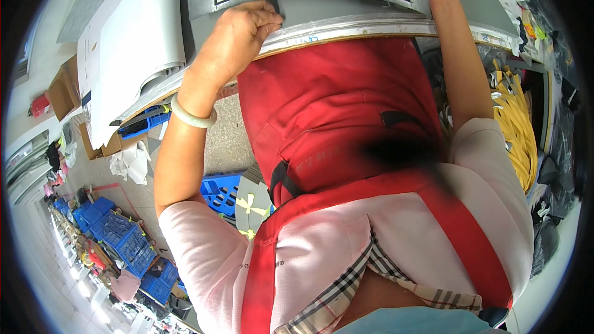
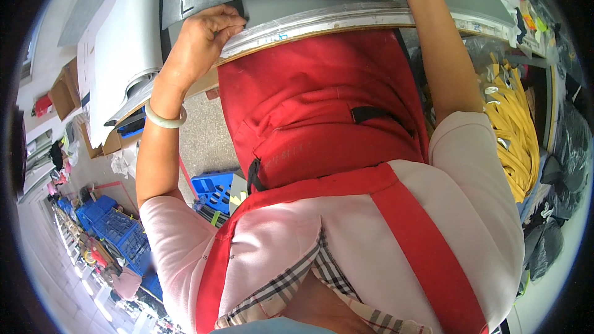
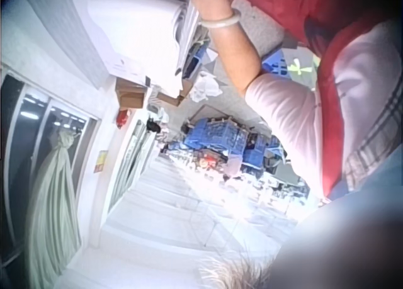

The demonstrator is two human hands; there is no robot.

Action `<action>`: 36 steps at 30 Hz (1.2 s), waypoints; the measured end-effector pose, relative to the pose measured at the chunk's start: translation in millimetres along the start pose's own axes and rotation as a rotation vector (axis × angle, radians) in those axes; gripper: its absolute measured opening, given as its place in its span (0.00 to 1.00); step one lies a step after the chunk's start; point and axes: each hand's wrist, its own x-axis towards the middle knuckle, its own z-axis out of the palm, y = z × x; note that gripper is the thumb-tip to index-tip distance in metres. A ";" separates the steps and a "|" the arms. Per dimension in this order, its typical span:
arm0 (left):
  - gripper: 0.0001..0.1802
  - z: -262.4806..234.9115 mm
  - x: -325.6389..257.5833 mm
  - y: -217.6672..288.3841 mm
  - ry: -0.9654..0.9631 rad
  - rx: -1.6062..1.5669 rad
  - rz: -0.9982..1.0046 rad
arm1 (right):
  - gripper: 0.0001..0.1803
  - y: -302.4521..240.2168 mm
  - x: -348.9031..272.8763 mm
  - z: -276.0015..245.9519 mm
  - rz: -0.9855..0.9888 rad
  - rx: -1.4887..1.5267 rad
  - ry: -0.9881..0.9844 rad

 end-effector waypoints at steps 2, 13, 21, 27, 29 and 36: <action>0.09 0.1 -3.6 3.5 -0.012 0.029 -0.002 | 0.20 -0.5 -3.7 6.4 0.012 -0.014 0.040; 0.22 9.3 -9.5 18.5 -0.030 0.335 0.110 | 0.17 -3.7 -7.5 7.0 0.049 -0.022 0.014; 0.26 24.7 14.6 35.8 0.093 0.338 0.148 | 0.21 -10.1 0.4 3.4 0.020 0.046 0.013; 0.28 101.3 121.0 83.4 0.119 0.203 0.369 | 0.28 -53.3 -12.0 -10.6 -0.121 -0.012 0.079; 0.27 121.7 154.7 98.6 0.095 0.207 0.391 | 0.27 -69.4 -20.4 -17.7 -0.216 0.047 0.012; 0.15 176.7 204.2 112.5 0.471 0.056 0.563 | 0.13 -60.2 -28.5 -48.2 -0.394 -0.166 0.015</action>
